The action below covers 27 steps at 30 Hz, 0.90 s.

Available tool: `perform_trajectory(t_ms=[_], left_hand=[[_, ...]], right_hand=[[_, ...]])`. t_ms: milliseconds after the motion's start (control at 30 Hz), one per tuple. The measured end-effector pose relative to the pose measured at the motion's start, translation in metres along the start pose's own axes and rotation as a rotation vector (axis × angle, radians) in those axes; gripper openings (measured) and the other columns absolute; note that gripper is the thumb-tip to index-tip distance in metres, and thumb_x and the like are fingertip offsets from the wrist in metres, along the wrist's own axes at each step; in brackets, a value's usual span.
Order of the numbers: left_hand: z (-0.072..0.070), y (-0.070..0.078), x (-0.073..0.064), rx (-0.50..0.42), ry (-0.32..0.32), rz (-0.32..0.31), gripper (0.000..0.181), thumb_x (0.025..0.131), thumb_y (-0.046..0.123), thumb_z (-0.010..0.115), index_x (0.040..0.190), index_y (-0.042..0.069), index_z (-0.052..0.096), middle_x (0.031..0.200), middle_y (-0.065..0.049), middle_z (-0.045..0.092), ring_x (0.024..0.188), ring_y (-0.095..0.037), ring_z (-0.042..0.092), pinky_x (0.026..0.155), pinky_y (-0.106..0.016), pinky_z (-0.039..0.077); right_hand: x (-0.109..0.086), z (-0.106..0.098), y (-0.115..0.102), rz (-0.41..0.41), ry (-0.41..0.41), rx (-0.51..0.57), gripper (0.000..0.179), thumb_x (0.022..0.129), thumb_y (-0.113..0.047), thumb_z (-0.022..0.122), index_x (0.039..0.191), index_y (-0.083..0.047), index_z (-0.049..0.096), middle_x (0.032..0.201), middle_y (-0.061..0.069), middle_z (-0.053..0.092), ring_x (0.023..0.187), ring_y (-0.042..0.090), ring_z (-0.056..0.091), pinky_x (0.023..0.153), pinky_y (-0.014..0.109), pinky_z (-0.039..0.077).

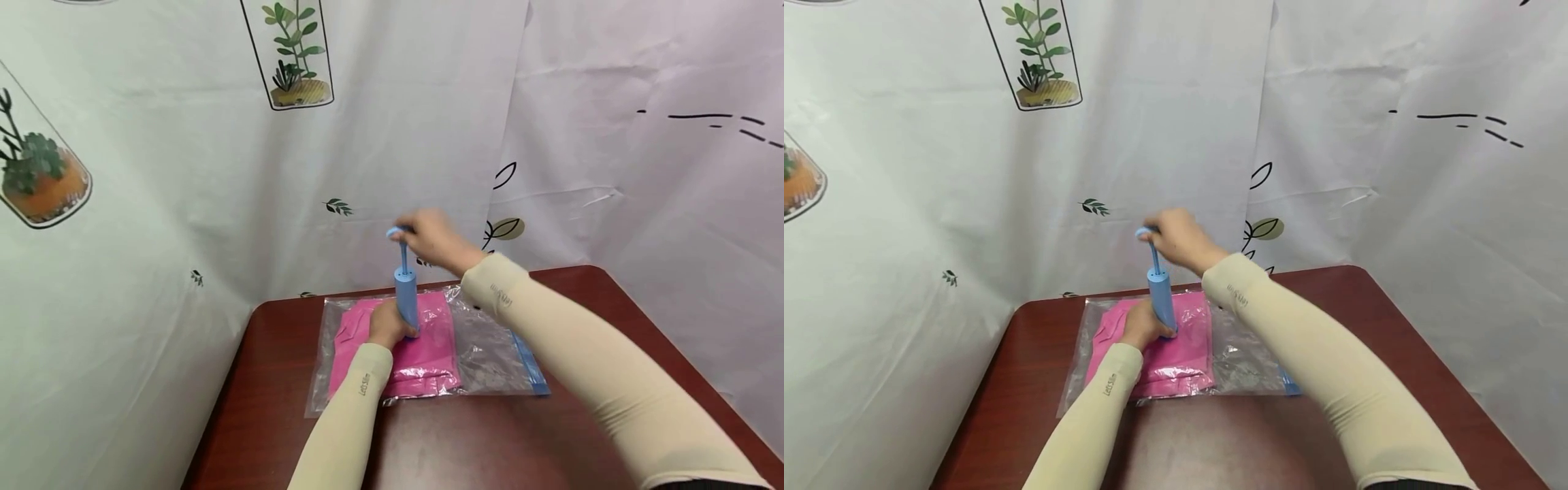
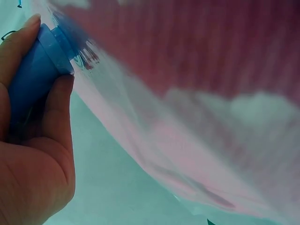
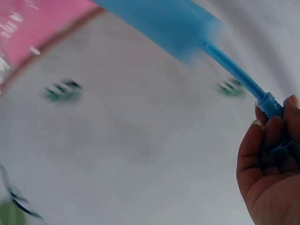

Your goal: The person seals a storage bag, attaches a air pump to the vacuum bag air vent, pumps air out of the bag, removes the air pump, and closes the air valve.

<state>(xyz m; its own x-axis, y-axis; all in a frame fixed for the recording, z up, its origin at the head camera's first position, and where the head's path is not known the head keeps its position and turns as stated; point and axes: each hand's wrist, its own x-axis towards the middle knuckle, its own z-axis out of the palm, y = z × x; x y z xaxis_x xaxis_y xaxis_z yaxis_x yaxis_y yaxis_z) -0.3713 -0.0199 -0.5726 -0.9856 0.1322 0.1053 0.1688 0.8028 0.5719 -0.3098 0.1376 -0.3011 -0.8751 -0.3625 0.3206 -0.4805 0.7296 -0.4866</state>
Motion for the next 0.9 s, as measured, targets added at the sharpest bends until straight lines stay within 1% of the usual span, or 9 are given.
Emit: perform_trajectory(t_ms=[167, 267, 367, 433, 500, 600, 667, 767, 900], left_hand=[[-0.005, 0.006, -0.004, -0.015, -0.024, -0.059, 0.059, 0.054, 0.020, 0.114, 0.104, 0.012, 0.084, 0.101, -0.008, 0.087, 0.096, -0.028, 0.079, 0.102, -0.051, 0.065], [-0.010, 0.010, -0.006, -0.014, -0.022, -0.077, 0.058, 0.055, 0.019, 0.114, 0.103, 0.011, 0.083, 0.101, -0.009, 0.087, 0.095, -0.029, 0.078, 0.101, -0.052, 0.066], [-0.015, 0.012, -0.006, -0.012, -0.015, -0.081, 0.058, 0.055, 0.018, 0.114, 0.104, 0.012, 0.083, 0.102, -0.009, 0.086, 0.096, -0.030, 0.078, 0.101, -0.053, 0.066], [-0.015, 0.011, -0.003, -0.002, -0.007, -0.065, 0.060, 0.055, 0.019, 0.115, 0.106, 0.013, 0.083, 0.103, -0.009, 0.086, 0.098, -0.031, 0.079, 0.101, -0.053, 0.066], [-0.014, 0.008, 0.000, 0.016, 0.014, -0.028, 0.062, 0.055, 0.022, 0.115, 0.107, 0.012, 0.083, 0.101, -0.009, 0.086, 0.096, -0.031, 0.079, 0.100, -0.053, 0.066], [-0.011, 0.004, 0.005, 0.042, 0.032, 0.018, 0.063, 0.055, 0.027, 0.115, 0.108, 0.012, 0.084, 0.096, -0.008, 0.085, 0.091, -0.029, 0.079, 0.096, -0.052, 0.066], [-0.009, 0.002, 0.007, 0.051, 0.032, 0.038, 0.062, 0.055, 0.029, 0.115, 0.106, 0.013, 0.083, 0.093, -0.006, 0.084, 0.087, -0.027, 0.077, 0.093, -0.051, 0.066], [-0.006, 0.002, 0.009, 0.052, 0.024, 0.045, 0.060, 0.055, 0.030, 0.114, 0.104, 0.014, 0.082, 0.092, -0.005, 0.084, 0.086, -0.026, 0.077, 0.093, -0.050, 0.066], [-0.003, 0.002, 0.008, 0.048, 0.033, 0.017, 0.059, 0.055, 0.028, 0.114, 0.102, 0.015, 0.083, 0.093, -0.004, 0.085, 0.088, -0.026, 0.078, 0.093, -0.049, 0.067]], right_hand=[[0.014, -0.055, -0.035, -0.037, 0.085, -0.047, 0.026, 0.113, -0.022, 0.072, 0.127, -0.004, 0.083, 0.116, 0.017, 0.085, 0.098, 0.028, 0.072, 0.093, 0.043, 0.061], [0.017, -0.063, -0.039, -0.085, 0.130, -0.100, 0.024, 0.112, -0.023, 0.074, 0.124, -0.005, 0.085, 0.113, 0.014, 0.086, 0.097, 0.026, 0.073, 0.092, 0.041, 0.061], [0.014, -0.045, -0.027, -0.081, 0.092, -0.107, 0.024, 0.110, -0.024, 0.077, 0.121, -0.003, 0.085, 0.111, 0.014, 0.087, 0.091, 0.025, 0.073, 0.087, 0.039, 0.062], [0.007, -0.024, -0.014, -0.070, 0.050, -0.103, 0.025, 0.108, -0.024, 0.080, 0.120, -0.003, 0.085, 0.107, 0.014, 0.087, 0.088, 0.025, 0.074, 0.084, 0.039, 0.064], [-0.002, 0.001, 0.001, -0.070, 0.018, -0.115, 0.026, 0.107, -0.025, 0.081, 0.120, -0.003, 0.084, 0.109, 0.014, 0.088, 0.092, 0.026, 0.079, 0.087, 0.040, 0.066], [-0.016, 0.035, 0.020, -0.084, 0.051, -0.099, 0.026, 0.108, -0.023, 0.079, 0.122, -0.001, 0.084, 0.112, 0.014, 0.087, 0.099, 0.028, 0.083, 0.090, 0.041, 0.069], [-0.023, 0.049, 0.027, -0.091, 0.087, -0.078, 0.025, 0.110, -0.020, 0.077, 0.123, -0.001, 0.083, 0.116, 0.015, 0.087, 0.105, 0.029, 0.084, 0.093, 0.043, 0.069], [-0.025, 0.052, 0.029, -0.084, 0.110, -0.038, 0.024, 0.112, -0.018, 0.072, 0.125, 0.000, 0.082, 0.118, 0.016, 0.086, 0.106, 0.030, 0.083, 0.094, 0.045, 0.069], [-0.017, 0.028, 0.019, -0.054, 0.082, -0.010, 0.027, 0.115, -0.019, 0.068, 0.129, 0.000, 0.080, 0.118, 0.018, 0.085, 0.101, 0.031, 0.080, 0.096, 0.048, 0.067]])
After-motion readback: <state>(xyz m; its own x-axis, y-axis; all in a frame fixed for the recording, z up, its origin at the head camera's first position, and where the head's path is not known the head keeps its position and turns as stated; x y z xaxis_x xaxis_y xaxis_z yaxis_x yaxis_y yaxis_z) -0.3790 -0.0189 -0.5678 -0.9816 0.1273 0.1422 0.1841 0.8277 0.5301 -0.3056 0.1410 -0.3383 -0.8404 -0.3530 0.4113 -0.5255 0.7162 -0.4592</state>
